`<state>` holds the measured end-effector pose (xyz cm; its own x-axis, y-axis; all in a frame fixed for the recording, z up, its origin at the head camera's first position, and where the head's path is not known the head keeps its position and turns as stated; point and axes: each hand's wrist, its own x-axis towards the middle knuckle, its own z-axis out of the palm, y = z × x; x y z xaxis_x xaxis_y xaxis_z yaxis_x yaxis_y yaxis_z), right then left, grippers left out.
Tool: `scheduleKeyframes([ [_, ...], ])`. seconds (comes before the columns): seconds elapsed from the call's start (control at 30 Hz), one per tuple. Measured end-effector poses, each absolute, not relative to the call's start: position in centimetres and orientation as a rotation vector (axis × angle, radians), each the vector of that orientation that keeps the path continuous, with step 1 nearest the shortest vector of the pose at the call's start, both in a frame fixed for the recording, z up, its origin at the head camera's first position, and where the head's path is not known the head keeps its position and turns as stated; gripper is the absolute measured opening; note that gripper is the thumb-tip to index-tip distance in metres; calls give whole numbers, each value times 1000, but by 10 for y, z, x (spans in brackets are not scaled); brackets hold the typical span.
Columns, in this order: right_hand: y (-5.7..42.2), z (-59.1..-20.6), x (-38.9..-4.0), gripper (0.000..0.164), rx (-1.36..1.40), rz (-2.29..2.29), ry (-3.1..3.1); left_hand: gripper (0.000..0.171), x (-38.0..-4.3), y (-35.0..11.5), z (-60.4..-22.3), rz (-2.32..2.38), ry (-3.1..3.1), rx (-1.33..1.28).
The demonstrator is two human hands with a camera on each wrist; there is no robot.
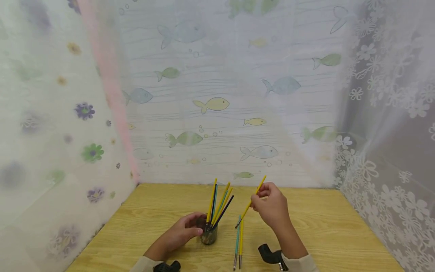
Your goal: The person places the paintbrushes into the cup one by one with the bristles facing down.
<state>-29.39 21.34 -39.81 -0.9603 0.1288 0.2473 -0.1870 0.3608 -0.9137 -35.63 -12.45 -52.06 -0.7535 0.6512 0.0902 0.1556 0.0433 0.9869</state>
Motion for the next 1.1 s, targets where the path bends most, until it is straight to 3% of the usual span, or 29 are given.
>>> scheduleKeyframes([
  [0.4,208,-390,-288,25,97,1709,-2268,49,-357,-123,-522,1762,1942,836],
  [1.1,190,-393,-284,26,198,1746,-2225,52,-356,-124,-521,1747,1982,800],
])
